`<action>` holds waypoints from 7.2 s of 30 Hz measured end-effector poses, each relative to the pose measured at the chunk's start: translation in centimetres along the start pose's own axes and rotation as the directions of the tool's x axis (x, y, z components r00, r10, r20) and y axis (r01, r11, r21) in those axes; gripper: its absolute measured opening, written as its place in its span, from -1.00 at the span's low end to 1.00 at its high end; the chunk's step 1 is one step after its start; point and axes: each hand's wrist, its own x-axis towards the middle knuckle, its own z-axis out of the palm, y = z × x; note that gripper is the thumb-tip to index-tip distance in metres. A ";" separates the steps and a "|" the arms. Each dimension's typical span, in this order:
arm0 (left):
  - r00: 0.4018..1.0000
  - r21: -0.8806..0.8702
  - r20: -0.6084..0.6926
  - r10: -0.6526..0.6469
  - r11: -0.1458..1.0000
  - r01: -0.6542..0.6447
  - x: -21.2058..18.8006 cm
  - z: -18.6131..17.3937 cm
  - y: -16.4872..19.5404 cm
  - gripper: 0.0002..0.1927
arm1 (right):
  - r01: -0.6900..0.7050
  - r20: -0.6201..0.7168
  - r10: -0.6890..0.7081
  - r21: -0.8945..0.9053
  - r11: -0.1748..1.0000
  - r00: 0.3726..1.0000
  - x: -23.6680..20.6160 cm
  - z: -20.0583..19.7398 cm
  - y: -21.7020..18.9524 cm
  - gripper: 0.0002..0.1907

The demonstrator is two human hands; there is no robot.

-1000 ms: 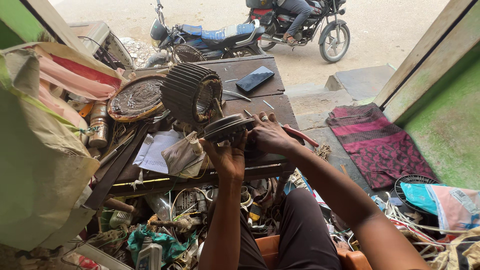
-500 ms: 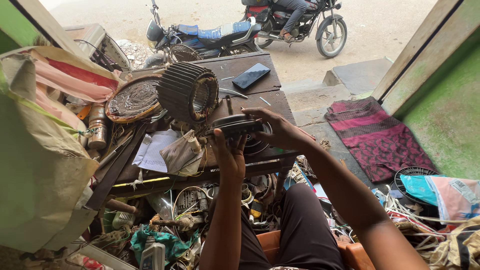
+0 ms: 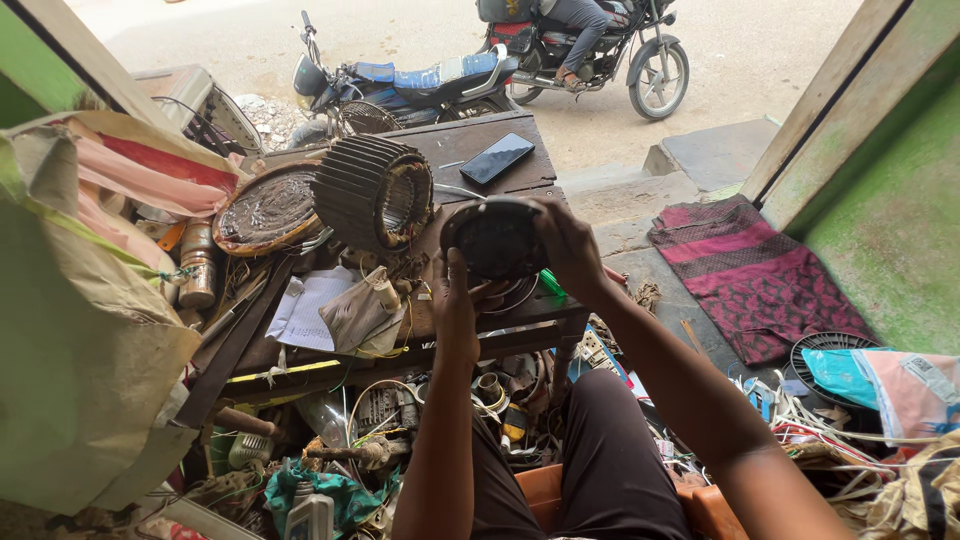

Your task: The person disassembles a small electrical motor component on a cluttered workbench. They use a screwdriver to remove screws, pliers to adjust wires, and a hammer to separate parts. The person then inspects the separated components and places them on the bench.

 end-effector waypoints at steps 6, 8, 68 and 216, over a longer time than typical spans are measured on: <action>0.955 0.268 0.070 0.289 0.916 -0.297 -0.7 1.0 -0.4 -0.28 | -0.214 0.030 0.256 0.650 0.730 0.966 -0.3 0.2 1.0 -0.58; 0.930 0.321 0.077 0.361 0.874 -0.366 -0.5 1.2 -0.6 -0.30 | -0.243 0.032 0.295 0.654 0.716 0.955 -1.0 0.3 1.1 -0.58; 0.600 -0.244 0.664 -0.446 0.630 0.737 -18.3 23.1 -33.4 -0.54 | -0.298 -0.714 0.340 0.190 0.935 0.612 -39.6 -29.1 2.7 -0.67; 0.599 -0.575 0.801 0.027 0.314 0.755 -3.2 19.2 -23.0 -0.35 | -0.314 -0.387 0.109 -0.522 0.793 0.916 -24.9 -20.2 -2.2 -0.59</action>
